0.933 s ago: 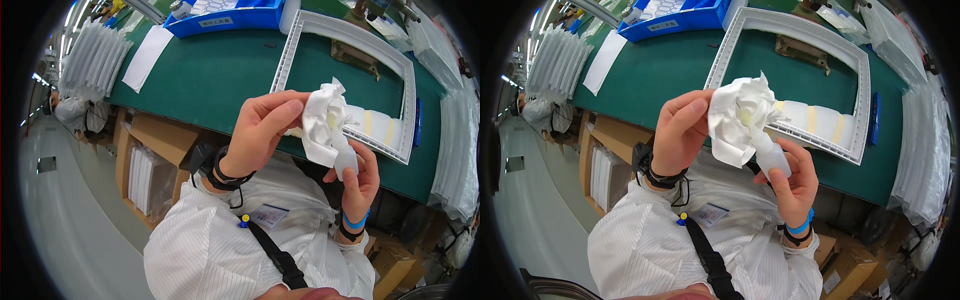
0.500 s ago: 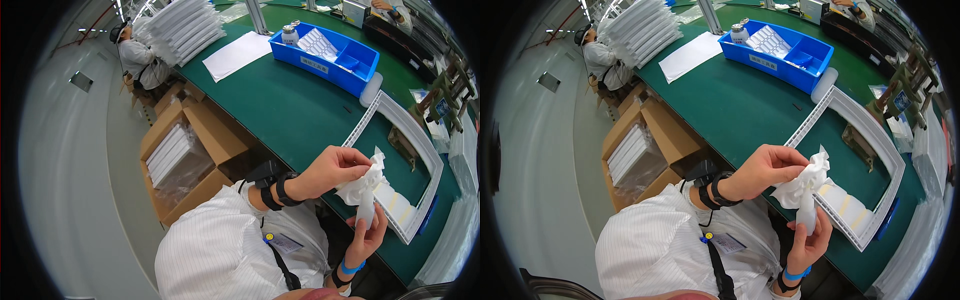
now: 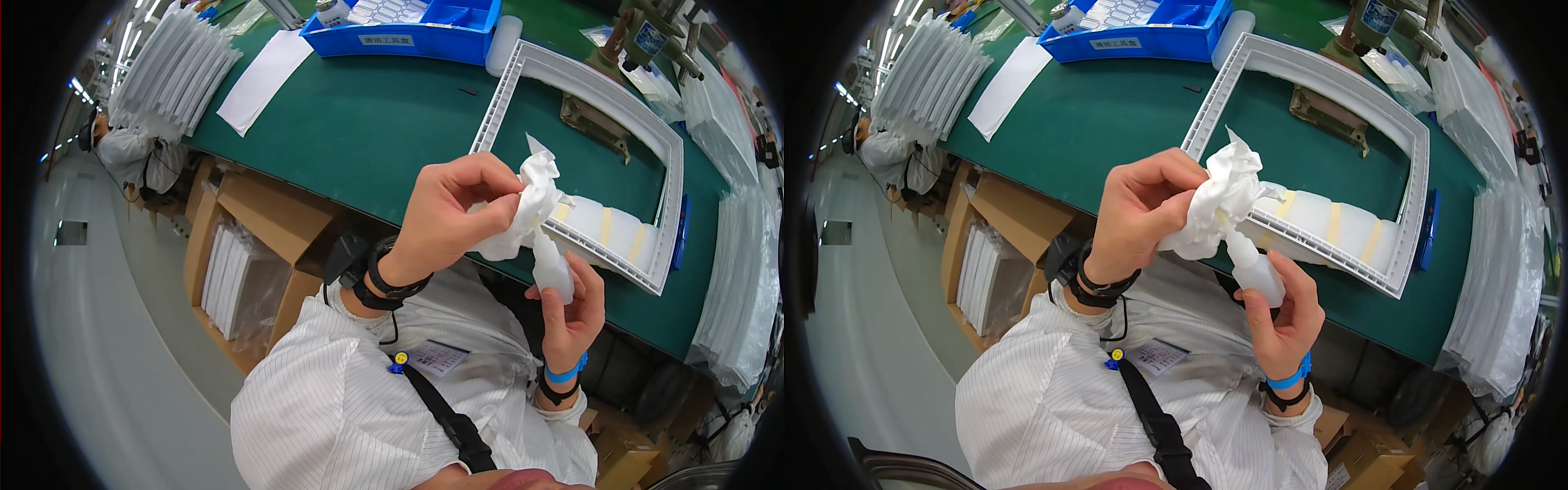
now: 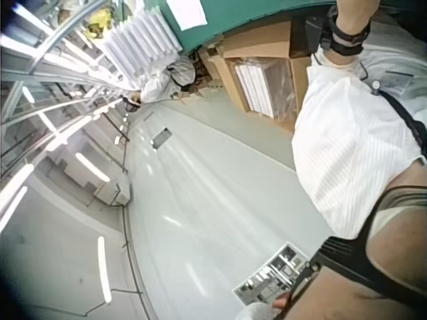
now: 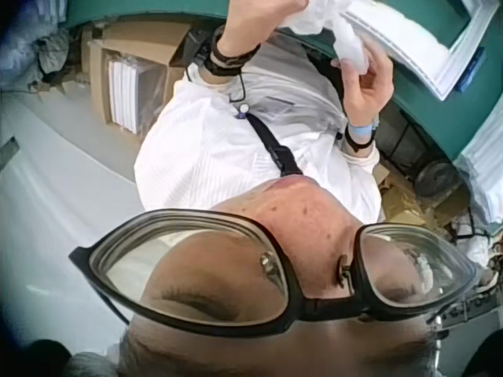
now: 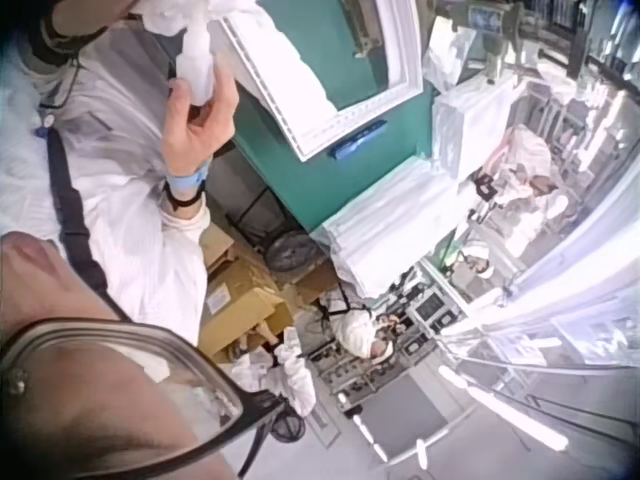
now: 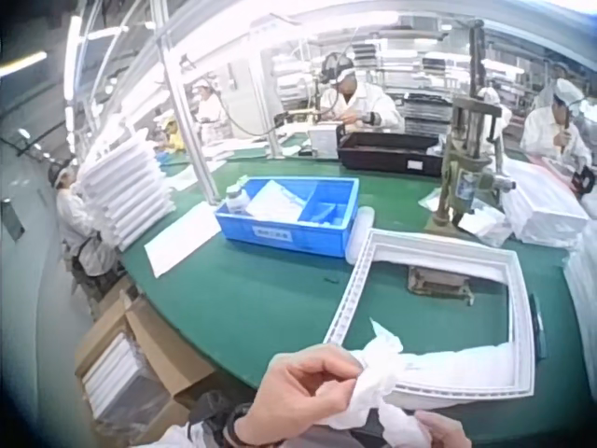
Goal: Applying adhesive to a rectangular frame, cleaning the edges, and preparing it for packaging at a manufacturing station.
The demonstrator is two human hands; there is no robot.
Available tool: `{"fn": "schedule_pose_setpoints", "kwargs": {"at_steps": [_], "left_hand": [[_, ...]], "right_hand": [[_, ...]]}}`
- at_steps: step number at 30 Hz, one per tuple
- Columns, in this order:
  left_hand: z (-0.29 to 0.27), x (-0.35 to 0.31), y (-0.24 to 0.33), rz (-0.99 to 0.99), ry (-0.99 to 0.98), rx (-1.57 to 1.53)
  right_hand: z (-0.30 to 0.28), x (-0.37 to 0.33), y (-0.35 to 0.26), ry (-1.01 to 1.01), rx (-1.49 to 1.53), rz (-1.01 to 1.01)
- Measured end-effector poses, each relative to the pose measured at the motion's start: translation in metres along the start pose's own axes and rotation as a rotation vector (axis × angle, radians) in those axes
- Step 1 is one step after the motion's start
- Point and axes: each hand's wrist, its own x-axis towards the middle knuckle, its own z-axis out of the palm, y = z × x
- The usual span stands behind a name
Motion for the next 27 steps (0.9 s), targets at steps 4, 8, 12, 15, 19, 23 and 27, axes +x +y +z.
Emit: {"fn": "schedule_pose_setpoints", "kwargs": {"at_steps": [4, 8, 12, 15, 19, 23, 27], "left_hand": [[-0.004, 0.0, 0.001, 0.116, -0.021, 0.186], [-0.004, 0.001, 0.007, 0.228, -0.06, 0.324], [-0.003, 0.006, 0.015, 0.247, -0.124, 0.382], [-0.001, 0.008, 0.019, 0.25, -0.167, 0.383], [0.007, 0.007, 0.022, 0.256, -0.156, 0.413], [0.011, 0.003, 0.022, 0.253, -0.089, 0.44], [0.011, -0.004, 0.02, 0.244, -0.162, 0.444]], "right_hand": [[-0.001, -0.003, -0.003, -0.009, -0.008, 0.015], [-0.008, -0.003, -0.001, -0.09, 0.173, 0.147], [-0.009, -0.003, -0.003, -0.135, 0.345, 0.233], [-0.011, -0.003, -0.002, -0.134, 0.472, 0.276], [-0.013, -0.003, 0.003, -0.14, 0.56, 0.276], [-0.012, -0.006, 0.008, -0.12, 0.604, 0.263], [-0.008, -0.006, 0.01, -0.105, 0.588, 0.217]]}}
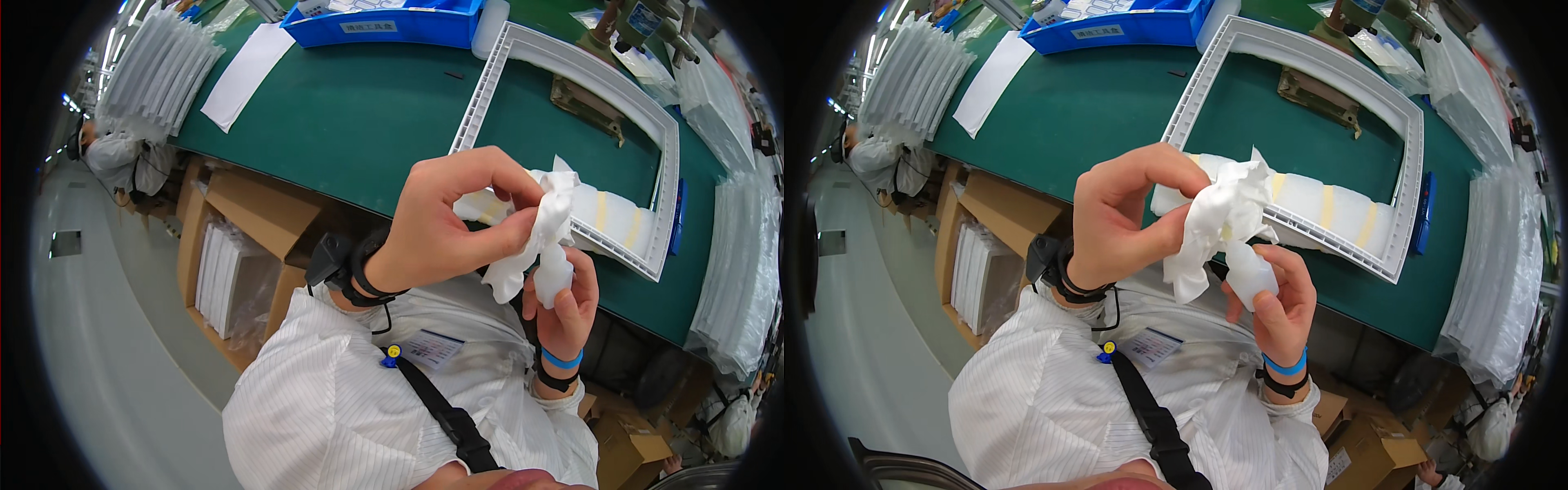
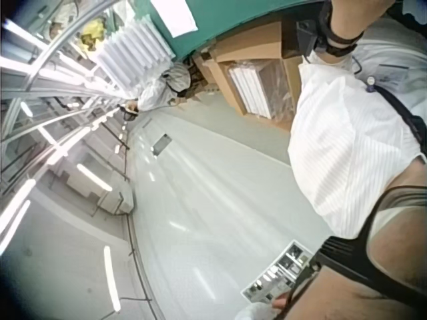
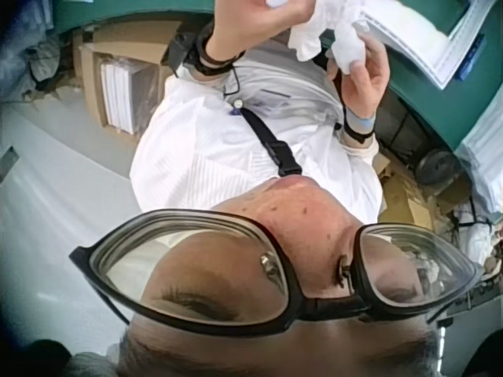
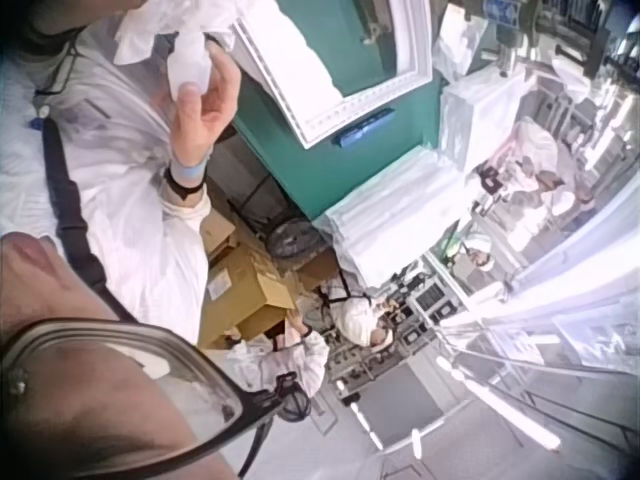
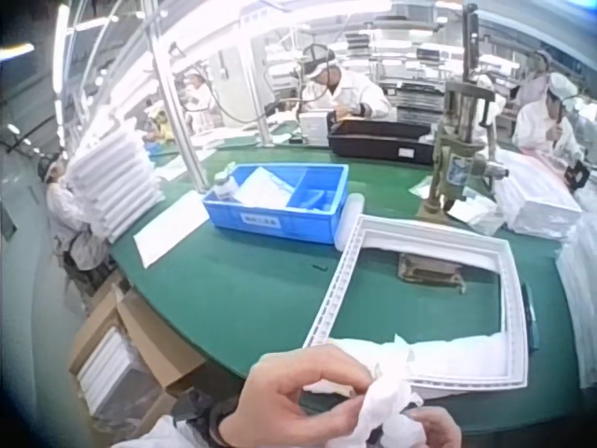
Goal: Applying adhesive to a rectangular frame, cleaning the edges, and preparing it for packaging at a manufacturing station.
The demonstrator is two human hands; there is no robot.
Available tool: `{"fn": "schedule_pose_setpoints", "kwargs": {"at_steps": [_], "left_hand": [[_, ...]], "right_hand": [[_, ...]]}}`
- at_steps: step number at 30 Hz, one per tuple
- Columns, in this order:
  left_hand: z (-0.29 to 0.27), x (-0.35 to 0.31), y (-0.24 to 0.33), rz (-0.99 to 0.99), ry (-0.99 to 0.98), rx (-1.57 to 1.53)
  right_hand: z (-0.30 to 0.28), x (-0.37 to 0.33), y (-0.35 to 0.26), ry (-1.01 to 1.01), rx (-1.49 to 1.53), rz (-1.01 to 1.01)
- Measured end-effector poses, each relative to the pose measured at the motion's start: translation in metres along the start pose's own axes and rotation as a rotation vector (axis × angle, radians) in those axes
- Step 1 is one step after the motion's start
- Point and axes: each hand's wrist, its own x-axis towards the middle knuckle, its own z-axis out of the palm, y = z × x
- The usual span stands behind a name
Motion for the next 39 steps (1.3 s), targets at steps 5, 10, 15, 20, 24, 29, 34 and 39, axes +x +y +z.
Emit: {"fn": "schedule_pose_setpoints", "kwargs": {"at_steps": [5, 10, 15, 20, 24, 29, 34, 39], "left_hand": [[0.007, 0.004, -0.009, 0.081, 0.093, -0.051], [0.005, 0.005, -0.004, 0.115, 0.114, 0.043], [0.013, 0.011, 0.004, 0.12, 0.104, 0.089], [0.012, 0.011, 0.004, 0.197, 0.087, 0.169], [0.01, 0.013, 0.002, 0.351, 0.038, 0.373], [0.009, 0.014, -0.001, 0.383, 0.055, 0.502], [0.009, 0.022, -0.004, 0.493, 0.077, 0.554], [0.005, 0.03, 0.002, 0.512, -0.021, 0.671]], "right_hand": [[0.0, -0.003, -0.005, 0.006, -0.115, -0.04], [0.002, -0.002, -0.008, -0.015, -0.131, 0.009], [-0.001, -0.007, -0.008, 0.017, -0.074, 0.015], [-0.002, -0.008, -0.007, 0.011, -0.01, 0.022], [-0.002, -0.009, -0.01, 0.034, 0.018, 0.047], [-0.001, -0.008, -0.012, 0.038, 0.002, 0.049], [0.0, -0.008, -0.014, 0.074, -0.044, 0.017], [-0.002, -0.009, -0.017, 0.09, -0.062, 0.009]]}}
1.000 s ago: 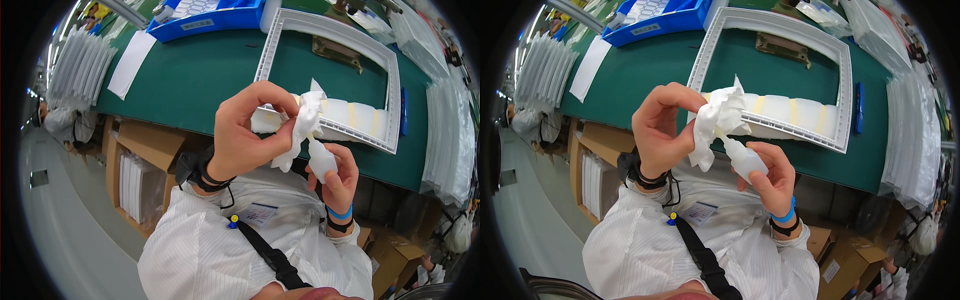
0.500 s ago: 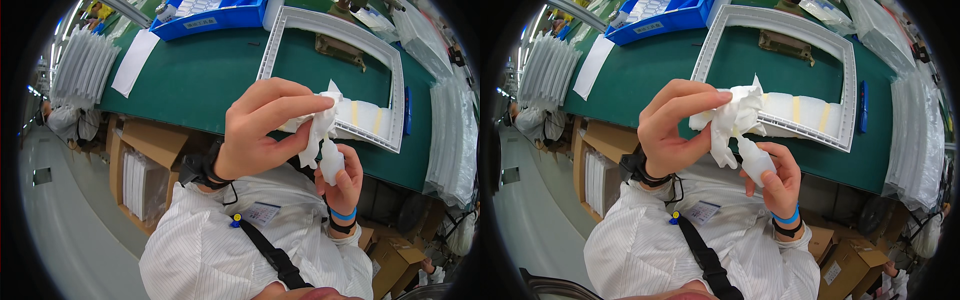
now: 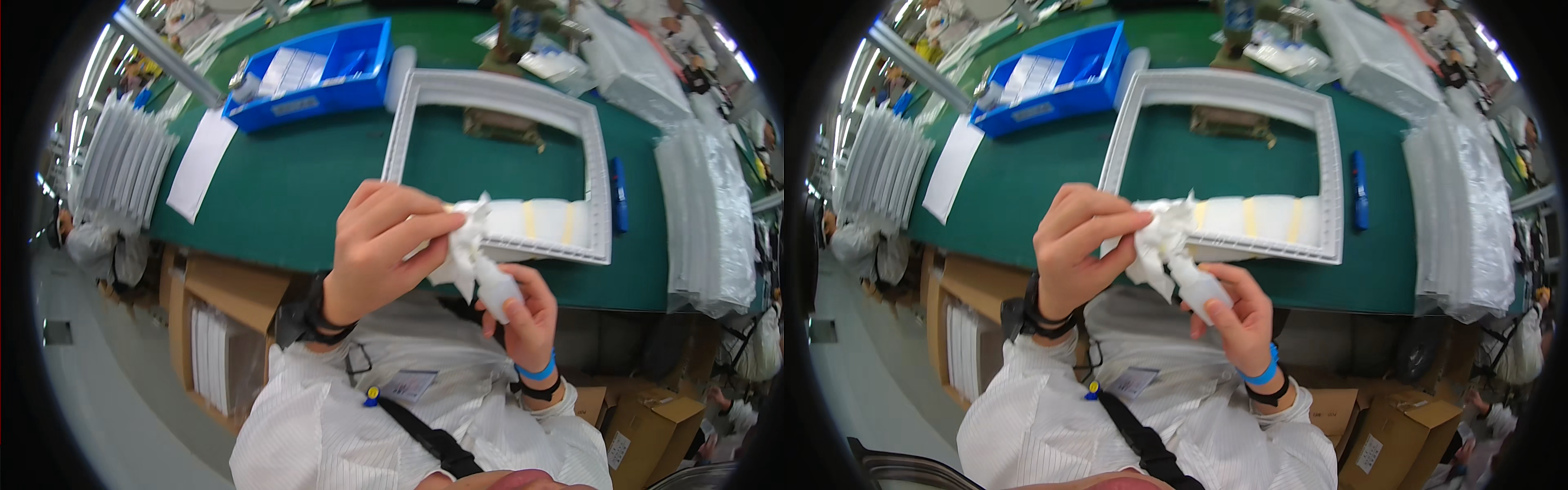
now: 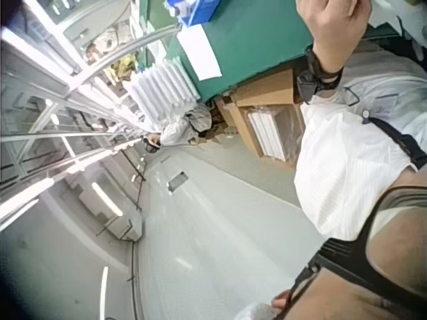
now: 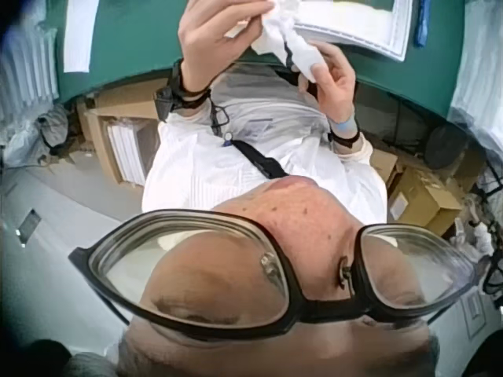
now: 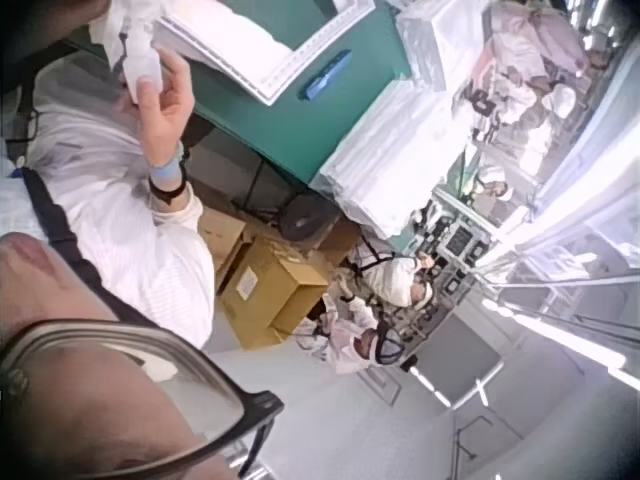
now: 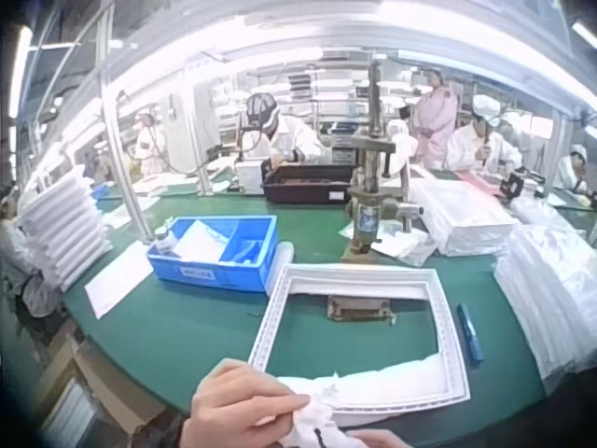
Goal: Applying adhesive to a rectangular frame, cleaning the edges, and preparing it for packaging at a manufacturing station.
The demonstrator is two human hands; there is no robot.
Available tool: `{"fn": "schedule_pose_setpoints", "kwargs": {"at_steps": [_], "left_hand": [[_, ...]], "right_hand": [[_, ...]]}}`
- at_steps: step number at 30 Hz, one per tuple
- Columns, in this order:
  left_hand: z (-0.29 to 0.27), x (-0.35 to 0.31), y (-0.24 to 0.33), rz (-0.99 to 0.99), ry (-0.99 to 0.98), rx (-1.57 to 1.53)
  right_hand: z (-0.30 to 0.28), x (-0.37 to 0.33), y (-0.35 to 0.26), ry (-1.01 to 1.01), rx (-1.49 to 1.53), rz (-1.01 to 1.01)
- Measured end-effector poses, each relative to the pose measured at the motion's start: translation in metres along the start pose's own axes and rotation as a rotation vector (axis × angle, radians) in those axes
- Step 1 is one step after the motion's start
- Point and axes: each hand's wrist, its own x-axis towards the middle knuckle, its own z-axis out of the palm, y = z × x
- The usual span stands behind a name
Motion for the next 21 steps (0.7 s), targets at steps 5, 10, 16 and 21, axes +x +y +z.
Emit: {"fn": "schedule_pose_setpoints", "kwargs": {"at_steps": [5, 10, 16, 21], "left_hand": [[-0.004, 0.002, -0.005, 0.063, 0.0, -0.001], [-0.006, 0.005, 0.001, 0.102, 0.012, -0.007], [-0.004, 0.007, 0.004, 0.216, 0.067, 0.106], [0.003, 0.003, 0.005, 0.222, 0.142, 0.181]], "right_hand": [[0.006, 0.0, 0.0, 0.023, -0.088, 0.0], [0.006, -0.006, -0.005, 0.006, -0.07, 0.009], [0.008, -0.012, -0.011, -0.006, 0.018, -0.028], [0.008, -0.011, -0.009, -0.005, -0.025, -0.069]]}}
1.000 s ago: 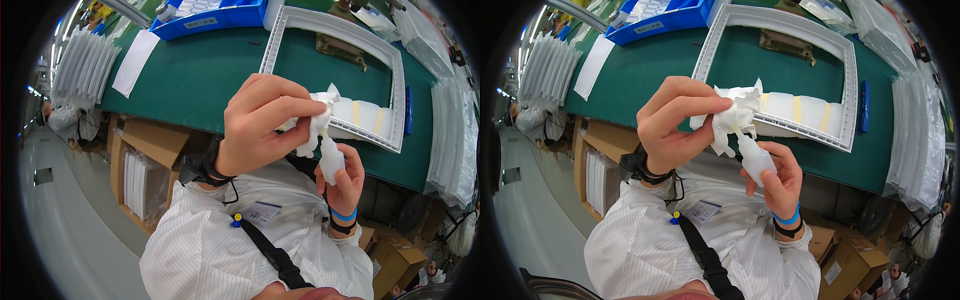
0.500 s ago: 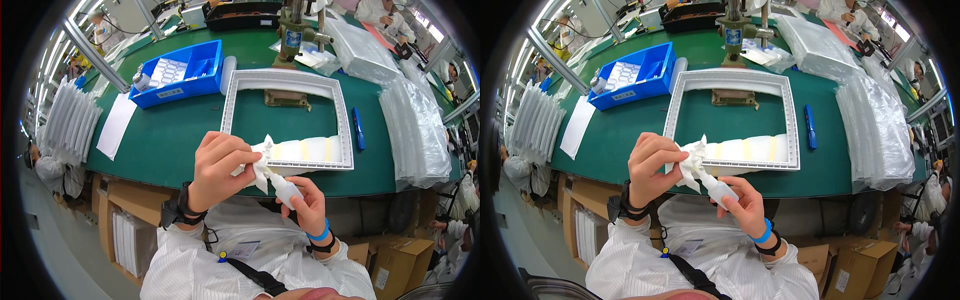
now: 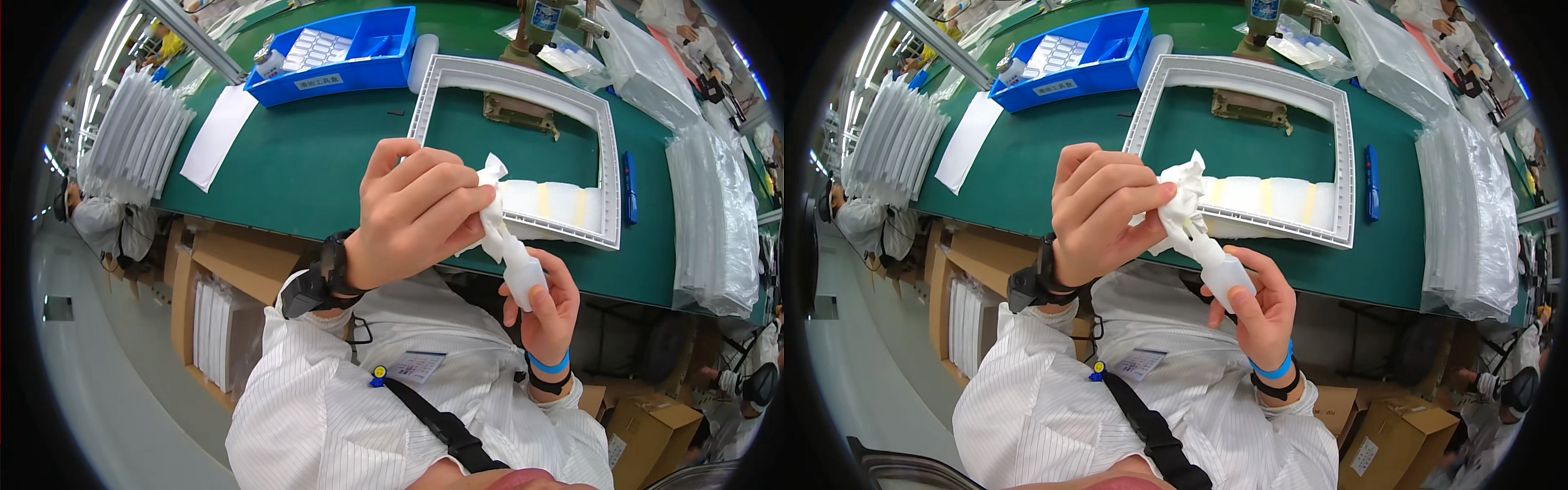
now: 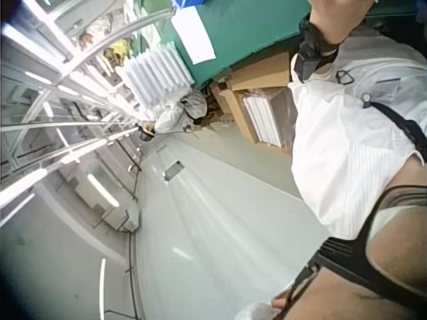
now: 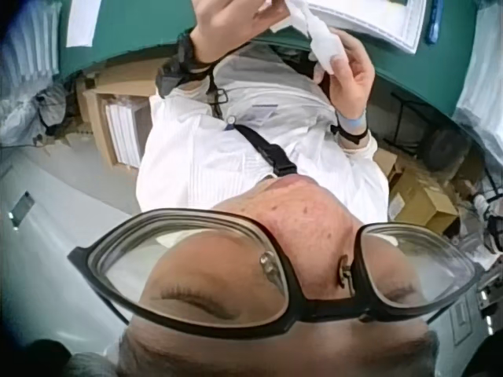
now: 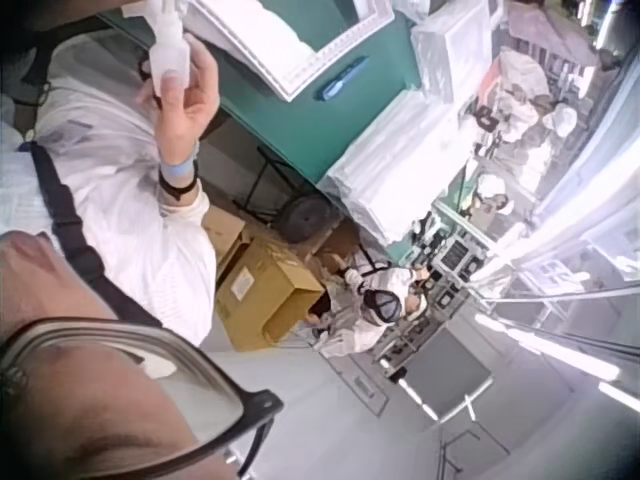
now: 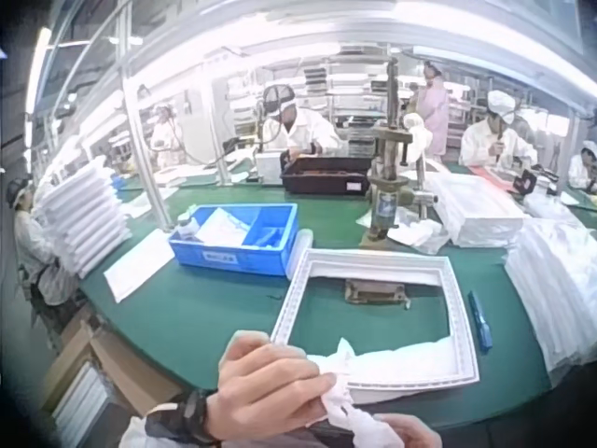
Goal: Applying adhesive to a rectangular frame, cleaning the edges, and preparing it for packaging at a manufacturing station.
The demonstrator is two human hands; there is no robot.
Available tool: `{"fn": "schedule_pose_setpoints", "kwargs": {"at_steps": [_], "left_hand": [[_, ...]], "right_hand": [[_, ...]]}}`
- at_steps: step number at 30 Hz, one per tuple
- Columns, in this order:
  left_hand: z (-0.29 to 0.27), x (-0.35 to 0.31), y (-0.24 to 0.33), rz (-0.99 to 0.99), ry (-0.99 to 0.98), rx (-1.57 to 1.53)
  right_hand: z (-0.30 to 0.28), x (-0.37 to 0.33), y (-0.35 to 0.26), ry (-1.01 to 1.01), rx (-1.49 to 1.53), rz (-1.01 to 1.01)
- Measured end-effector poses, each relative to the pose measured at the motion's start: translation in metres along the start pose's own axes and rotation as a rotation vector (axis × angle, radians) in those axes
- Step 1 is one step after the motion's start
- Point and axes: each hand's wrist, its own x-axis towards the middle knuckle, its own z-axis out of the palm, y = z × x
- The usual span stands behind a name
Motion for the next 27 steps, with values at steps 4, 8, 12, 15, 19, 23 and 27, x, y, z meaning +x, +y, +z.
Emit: {"fn": "schedule_pose_setpoints", "kwargs": {"at_steps": [4, 8, 12, 15, 19, 23, 27], "left_hand": [[0.0, -0.003, 0.001, 0.018, 0.011, 0.054], [-0.003, 0.003, 0.002, 0.032, -0.006, 0.067], [-0.003, -0.005, 0.0, 0.028, -0.027, 0.085], [-0.005, -0.002, 0.002, 0.016, -0.035, 0.081], [-0.003, -0.001, 0.002, 0.029, 0.008, 0.077], [0.001, 0.003, -0.009, -0.033, -0.069, -0.078], [-0.005, 0.013, -0.008, -0.126, -0.108, -0.2]], "right_hand": [[0.002, 0.0, -0.003, 0.02, -0.035, -0.018], [0.003, 0.0, -0.005, 0.046, -0.028, -0.025], [-0.002, 0.0, -0.001, 0.009, 0.079, 0.039], [-0.004, 0.001, -0.004, -0.033, 0.077, 0.031], [-0.002, 0.004, -0.005, -0.035, 0.151, 0.1], [-0.01, 0.009, -0.004, -0.062, 0.139, 0.159], [-0.006, 0.011, -0.007, -0.063, 0.113, 0.118]]}}
